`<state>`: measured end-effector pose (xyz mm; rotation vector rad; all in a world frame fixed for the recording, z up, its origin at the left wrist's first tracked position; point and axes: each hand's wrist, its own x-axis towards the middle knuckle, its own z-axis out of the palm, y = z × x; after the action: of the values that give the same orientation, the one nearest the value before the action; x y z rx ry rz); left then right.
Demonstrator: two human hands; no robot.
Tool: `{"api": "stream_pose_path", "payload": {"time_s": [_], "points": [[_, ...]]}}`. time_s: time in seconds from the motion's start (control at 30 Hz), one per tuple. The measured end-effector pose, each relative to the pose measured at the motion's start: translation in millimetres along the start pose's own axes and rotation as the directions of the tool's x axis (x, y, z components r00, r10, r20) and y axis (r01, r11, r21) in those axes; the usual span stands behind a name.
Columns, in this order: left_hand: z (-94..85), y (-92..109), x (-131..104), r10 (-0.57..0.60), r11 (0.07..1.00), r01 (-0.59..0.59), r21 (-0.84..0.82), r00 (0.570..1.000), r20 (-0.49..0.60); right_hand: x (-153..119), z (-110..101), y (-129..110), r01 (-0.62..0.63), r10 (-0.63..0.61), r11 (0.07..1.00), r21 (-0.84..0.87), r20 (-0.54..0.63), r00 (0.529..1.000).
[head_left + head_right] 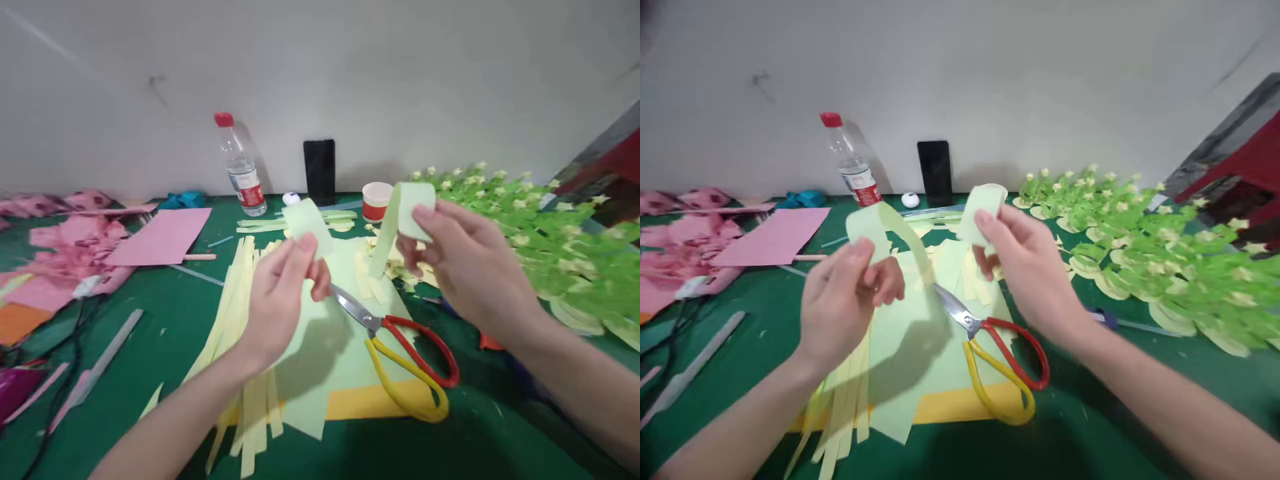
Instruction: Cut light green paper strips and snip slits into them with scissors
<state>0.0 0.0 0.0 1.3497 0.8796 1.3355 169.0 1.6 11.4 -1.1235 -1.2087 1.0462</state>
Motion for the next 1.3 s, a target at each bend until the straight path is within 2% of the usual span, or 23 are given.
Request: {"api": "stream_pose_path", "payload": {"time_s": [0.1, 0.2, 0.23, 0.27, 0.3, 0.33, 0.4, 0.47, 0.57, 0.63, 0.67, 0.7, 0.77, 0.83, 0.9, 0.97, 1.03, 1.1, 1.17, 1.2, 1.23, 1.27, 1.3], "points": [[-10.9, 3, 14, 0.029, 1.000, -0.029, 0.004, 0.998, -0.061, 32, 2, -27, 0.078, -0.078, 0.997, 0.026, -0.021, 0.997], [-20.3, 6, 23, 0.069, 0.998, -0.068, 0.015, 0.993, -0.093, 31, 8, -36, 0.153, -0.152, 0.987, 0.056, -0.018, 0.988], [-22.8, 7, 25, 0.080, 0.997, -0.079, 0.015, 0.992, -0.099, 22, 12, -33, 0.133, -0.132, 0.988, 0.078, -0.016, 0.991], [-24.9, 8, 27, 0.088, 0.996, -0.087, 0.009, 0.991, -0.105, 11, 16, -27, 0.038, -0.038, 0.995, 0.097, 0.001, 0.999], [-26.4, 9, 27, 0.092, 0.996, -0.093, -0.003, 0.989, -0.111, -3, 20, -17, -0.173, 0.167, 0.978, 0.121, 0.058, 0.984], [-27.5, 9, 28, 0.093, 0.995, -0.095, -0.014, 0.989, -0.114, -17, 26, -4, -0.387, 0.361, 0.912, 0.134, 0.183, 0.914], [-28.1, 8, 28, 0.093, 0.995, -0.095, -0.020, 0.991, -0.099, -44, 36, 23, -0.567, 0.521, 0.820, 0.073, 0.315, 0.793], [-27.0, 7, 27, 0.090, 0.996, -0.090, -0.003, 0.995, -0.054, -66, 46, 47, -0.699, 0.633, 0.715, -0.007, 0.431, 0.643], [-24.1, 7, 25, 0.062, 0.997, -0.062, 0.035, 0.998, 0.017, -86, 53, 67, -0.795, 0.713, 0.584, -0.165, 0.572, 0.405], [-23.1, 8, 23, 0.024, 0.998, -0.027, 0.056, 0.998, 0.063, -91, 53, 68, -0.793, 0.719, 0.558, -0.244, 0.620, 0.315], [-23.2, 9, 22, 0.000, 0.998, -0.006, 0.067, 0.995, 0.099, -90, 52, 67, -0.785, 0.713, 0.562, -0.260, 0.633, 0.301], [-23.7, 10, 21, -0.027, 0.997, 0.016, 0.081, 0.990, 0.140, -87, 50, 64, -0.779, 0.703, 0.575, -0.251, 0.638, 0.313], [-25.4, 14, 19, -0.098, 0.989, 0.066, 0.134, 0.963, 0.250, -73, 45, 55, -0.773, 0.666, 0.613, -0.164, 0.633, 0.394], [-27.0, 19, 17, -0.192, 0.970, 0.117, 0.213, 0.906, 0.377, -50, 36, 43, -0.752, 0.601, 0.659, 0.016, 0.590, 0.539], [-27.5, 24, 15, -0.305, 0.936, 0.158, 0.313, 0.808, 0.504, -23, 25, 30, -0.684, 0.483, 0.688, 0.241, 0.552, 0.680], [-27.1, 28, 13, -0.413, 0.890, 0.169, 0.423, 0.691, 0.593, 2, 13, 18, -0.596, 0.401, 0.722, 0.351, 0.489, 0.775], [-27.1, 30, 12, -0.489, 0.848, 0.150, 0.509, 0.594, 0.639, 23, 1, 8, -0.485, 0.321, 0.761, 0.430, 0.399, 0.859], [-29.0, 31, 13, -0.521, 0.823, 0.102, 0.559, 0.529, 0.670, 37, -9, 1, -0.392, 0.261, 0.792, 0.468, 0.320, 0.911], [-33.1, 30, 15, -0.517, 0.821, 0.019, 0.571, 0.447, 0.730, 47, -18, -3, -0.318, 0.216, 0.820, 0.476, 0.257, 0.942], [-35.8, 29, 16, -0.508, 0.827, -0.032, 0.561, 0.382, 0.772, 49, -22, -5, -0.286, 0.196, 0.834, 0.472, 0.231, 0.953], [-38.4, 29, 17, -0.496, 0.840, -0.075, 0.538, 0.298, 0.816, 50, -25, -6, -0.258, 0.178, 0.848, 0.463, 0.211, 0.961], [-40.8, 29, 17, -0.468, 0.856, -0.097, 0.507, 0.270, 0.841, 49, -27, -6, -0.239, 0.163, 0.860, 0.450, 0.200, 0.966], [-42.5, 29, 18, -0.449, 0.866, -0.104, 0.490, 0.274, 0.851, 47, -27, -7, -0.231, 0.156, 0.872, 0.432, 0.202, 0.967]]}}
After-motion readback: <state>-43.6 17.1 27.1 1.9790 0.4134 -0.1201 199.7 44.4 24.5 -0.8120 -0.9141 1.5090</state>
